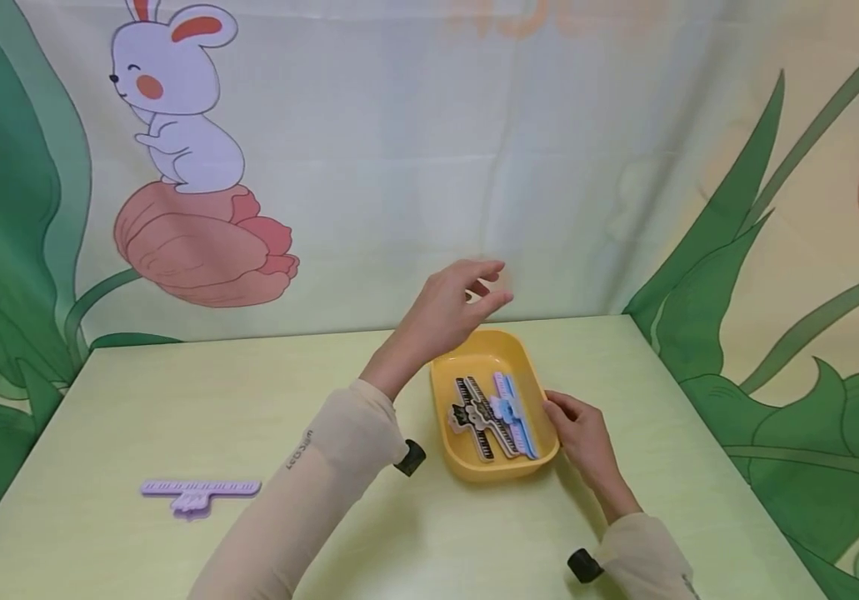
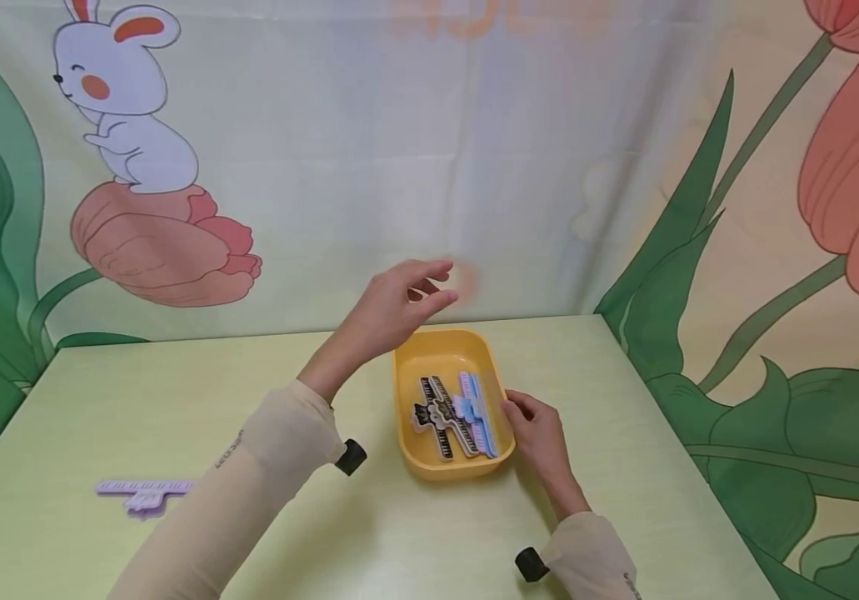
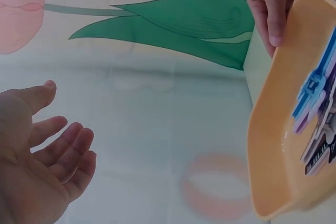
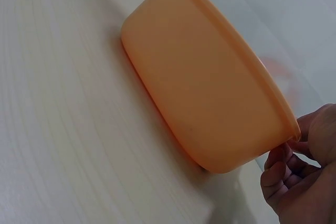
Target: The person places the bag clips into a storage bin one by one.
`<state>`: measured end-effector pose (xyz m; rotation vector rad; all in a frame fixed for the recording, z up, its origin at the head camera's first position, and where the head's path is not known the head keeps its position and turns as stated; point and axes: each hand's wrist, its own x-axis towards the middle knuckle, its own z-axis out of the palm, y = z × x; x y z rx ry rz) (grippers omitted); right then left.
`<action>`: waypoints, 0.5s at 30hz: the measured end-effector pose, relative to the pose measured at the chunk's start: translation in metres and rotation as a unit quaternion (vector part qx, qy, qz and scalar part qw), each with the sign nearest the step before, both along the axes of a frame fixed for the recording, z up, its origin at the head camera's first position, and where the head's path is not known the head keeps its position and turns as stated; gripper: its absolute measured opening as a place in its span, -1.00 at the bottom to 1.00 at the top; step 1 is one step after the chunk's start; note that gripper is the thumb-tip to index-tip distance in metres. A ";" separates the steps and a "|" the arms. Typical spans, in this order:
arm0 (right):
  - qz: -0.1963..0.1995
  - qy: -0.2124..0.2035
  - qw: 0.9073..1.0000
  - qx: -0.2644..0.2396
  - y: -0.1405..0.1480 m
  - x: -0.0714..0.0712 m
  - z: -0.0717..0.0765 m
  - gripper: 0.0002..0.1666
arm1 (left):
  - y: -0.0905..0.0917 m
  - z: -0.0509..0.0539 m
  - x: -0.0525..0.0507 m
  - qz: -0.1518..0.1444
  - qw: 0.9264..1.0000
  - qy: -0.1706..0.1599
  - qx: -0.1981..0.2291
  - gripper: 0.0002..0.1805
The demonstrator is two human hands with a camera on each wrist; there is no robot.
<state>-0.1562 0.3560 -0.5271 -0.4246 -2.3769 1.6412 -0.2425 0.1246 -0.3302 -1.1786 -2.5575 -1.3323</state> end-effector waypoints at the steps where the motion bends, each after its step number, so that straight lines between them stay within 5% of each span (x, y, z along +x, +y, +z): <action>1: 0.001 0.001 1.000 0.001 0.000 0.000 -0.001 -0.55 | -0.002 0.000 0.000 0.004 1.000 0.000 0.000 -0.43; 15: 0.006 0.008 1.000 -0.005 -0.002 0.004 0.003 -0.51 | -0.038 -0.004 -0.007 0.040 0.999 -0.002 0.028 -0.43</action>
